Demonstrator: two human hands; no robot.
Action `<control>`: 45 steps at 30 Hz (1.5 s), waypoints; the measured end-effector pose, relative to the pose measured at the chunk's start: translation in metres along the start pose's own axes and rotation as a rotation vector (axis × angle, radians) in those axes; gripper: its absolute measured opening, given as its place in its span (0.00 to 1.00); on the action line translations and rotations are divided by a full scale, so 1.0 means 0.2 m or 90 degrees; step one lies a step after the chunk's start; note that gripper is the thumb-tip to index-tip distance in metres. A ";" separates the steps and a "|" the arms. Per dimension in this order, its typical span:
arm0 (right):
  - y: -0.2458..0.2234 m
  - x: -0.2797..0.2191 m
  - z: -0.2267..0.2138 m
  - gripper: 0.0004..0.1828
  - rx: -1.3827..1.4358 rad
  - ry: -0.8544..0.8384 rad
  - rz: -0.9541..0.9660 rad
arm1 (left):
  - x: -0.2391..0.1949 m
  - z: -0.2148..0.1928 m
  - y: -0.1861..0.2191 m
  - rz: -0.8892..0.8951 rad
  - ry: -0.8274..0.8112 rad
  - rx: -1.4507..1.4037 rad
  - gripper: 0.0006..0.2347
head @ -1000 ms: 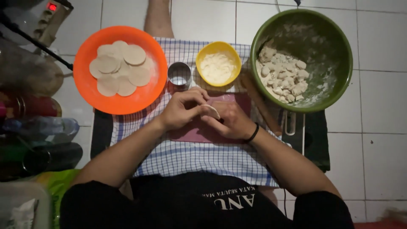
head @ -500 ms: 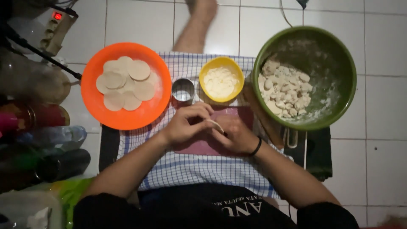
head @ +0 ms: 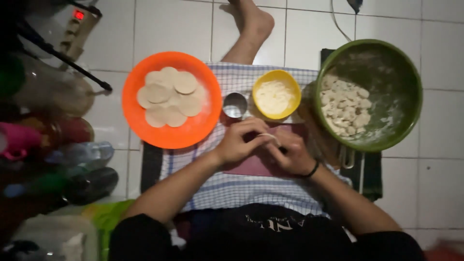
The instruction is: The person is preparing dough circles by rolling them out with a small rolling pin and then folding them into shapes, likely for dumplings.
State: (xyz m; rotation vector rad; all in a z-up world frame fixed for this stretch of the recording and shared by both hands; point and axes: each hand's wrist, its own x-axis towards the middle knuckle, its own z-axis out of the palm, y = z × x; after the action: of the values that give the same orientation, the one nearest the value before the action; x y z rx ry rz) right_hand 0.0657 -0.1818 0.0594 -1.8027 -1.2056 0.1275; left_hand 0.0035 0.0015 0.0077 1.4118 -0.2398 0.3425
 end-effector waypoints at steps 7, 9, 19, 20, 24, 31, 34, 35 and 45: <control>-0.11 0.10 0.02 0.09 -0.009 0.004 0.130 | -0.01 -0.02 0.03 0.004 0.000 0.041 0.04; -0.11 0.09 0.02 0.09 -0.011 -0.017 0.174 | 0.00 -0.02 0.02 -0.009 0.023 0.017 0.02; -0.05 -0.01 0.02 0.10 -0.023 0.055 0.179 | 0.02 0.00 0.04 0.044 0.042 0.021 0.05; -0.05 -0.05 0.02 0.09 -0.038 0.090 0.191 | 0.02 0.00 0.07 0.031 0.032 0.024 0.04; -0.07 -0.08 0.02 0.04 -0.039 0.162 0.208 | -0.01 0.03 0.02 -0.007 0.012 0.054 0.06; 0.02 -0.19 -0.01 0.05 0.052 0.189 0.178 | -0.02 0.10 0.10 -0.009 -0.025 0.186 0.02; 0.06 -0.24 0.01 0.06 0.039 0.216 0.153 | -0.05 0.11 0.04 0.069 -0.036 0.281 0.05; 0.07 -0.24 0.01 0.06 0.033 0.219 0.132 | -0.05 0.11 0.04 0.065 -0.042 0.278 0.05; 0.02 -0.29 0.07 0.04 0.037 0.188 0.150 | -0.04 0.19 0.26 0.099 -0.059 0.266 0.06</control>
State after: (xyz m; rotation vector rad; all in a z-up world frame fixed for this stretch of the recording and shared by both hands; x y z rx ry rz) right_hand 0.0307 -0.2167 0.0269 -1.8327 -0.7749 0.0288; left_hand -0.0222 -0.0309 0.0591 1.8288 -0.3700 0.4744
